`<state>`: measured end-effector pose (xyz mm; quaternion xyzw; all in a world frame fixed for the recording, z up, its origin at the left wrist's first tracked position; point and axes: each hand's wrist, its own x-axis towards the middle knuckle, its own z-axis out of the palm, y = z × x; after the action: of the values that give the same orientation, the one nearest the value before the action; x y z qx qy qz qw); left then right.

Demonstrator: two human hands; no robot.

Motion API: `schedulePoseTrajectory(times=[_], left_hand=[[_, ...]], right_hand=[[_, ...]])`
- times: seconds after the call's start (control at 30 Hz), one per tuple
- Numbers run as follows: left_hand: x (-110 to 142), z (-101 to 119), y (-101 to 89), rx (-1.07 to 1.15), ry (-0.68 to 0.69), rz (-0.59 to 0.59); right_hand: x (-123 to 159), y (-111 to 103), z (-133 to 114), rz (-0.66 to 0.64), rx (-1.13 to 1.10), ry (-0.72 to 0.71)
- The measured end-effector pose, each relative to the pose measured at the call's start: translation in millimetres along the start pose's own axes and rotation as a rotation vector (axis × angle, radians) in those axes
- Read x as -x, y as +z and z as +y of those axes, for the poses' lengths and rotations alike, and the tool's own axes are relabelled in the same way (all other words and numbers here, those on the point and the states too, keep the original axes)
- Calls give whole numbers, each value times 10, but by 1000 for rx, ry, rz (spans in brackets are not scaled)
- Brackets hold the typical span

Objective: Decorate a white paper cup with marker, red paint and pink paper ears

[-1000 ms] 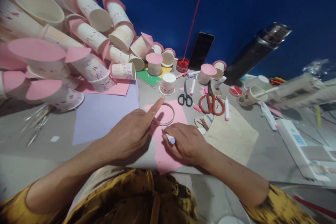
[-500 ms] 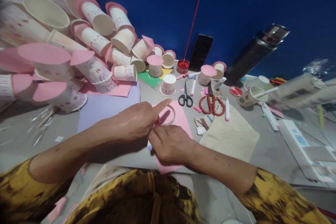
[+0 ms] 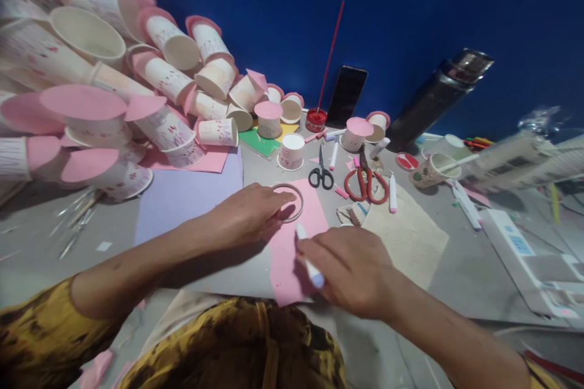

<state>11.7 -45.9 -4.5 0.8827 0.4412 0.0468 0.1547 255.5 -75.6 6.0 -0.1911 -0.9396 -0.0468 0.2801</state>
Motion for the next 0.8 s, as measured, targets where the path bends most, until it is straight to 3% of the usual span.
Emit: schedulePoseTrajectory(times=[0.1,0.3,0.4,0.47,0.53,0.63,0.73,0.8], left_hand=[[-1,-46,125,38,49,59],[-39,-73,234,60,56,101],[-49,-83,148,143,84,120],[19,-95,-14,233,82,161],[179,-124,-226,300,4,274],[562,-229,-460,217,-193,438],[961,-409,-415,43,-292,578],[1157,-541,-268,-14,-346,543]], right_hand=[[172,-97,93,56,52,148],[337,-139,155,25,93,304],[389,-87,198,7,77,332],[432,-31,250,-23,92,338],[477,21,307,-55,124,351],[535,82,377,-113,174,414],[559,138,428,-169,248,506],[554,182,465,-207,298,549]])
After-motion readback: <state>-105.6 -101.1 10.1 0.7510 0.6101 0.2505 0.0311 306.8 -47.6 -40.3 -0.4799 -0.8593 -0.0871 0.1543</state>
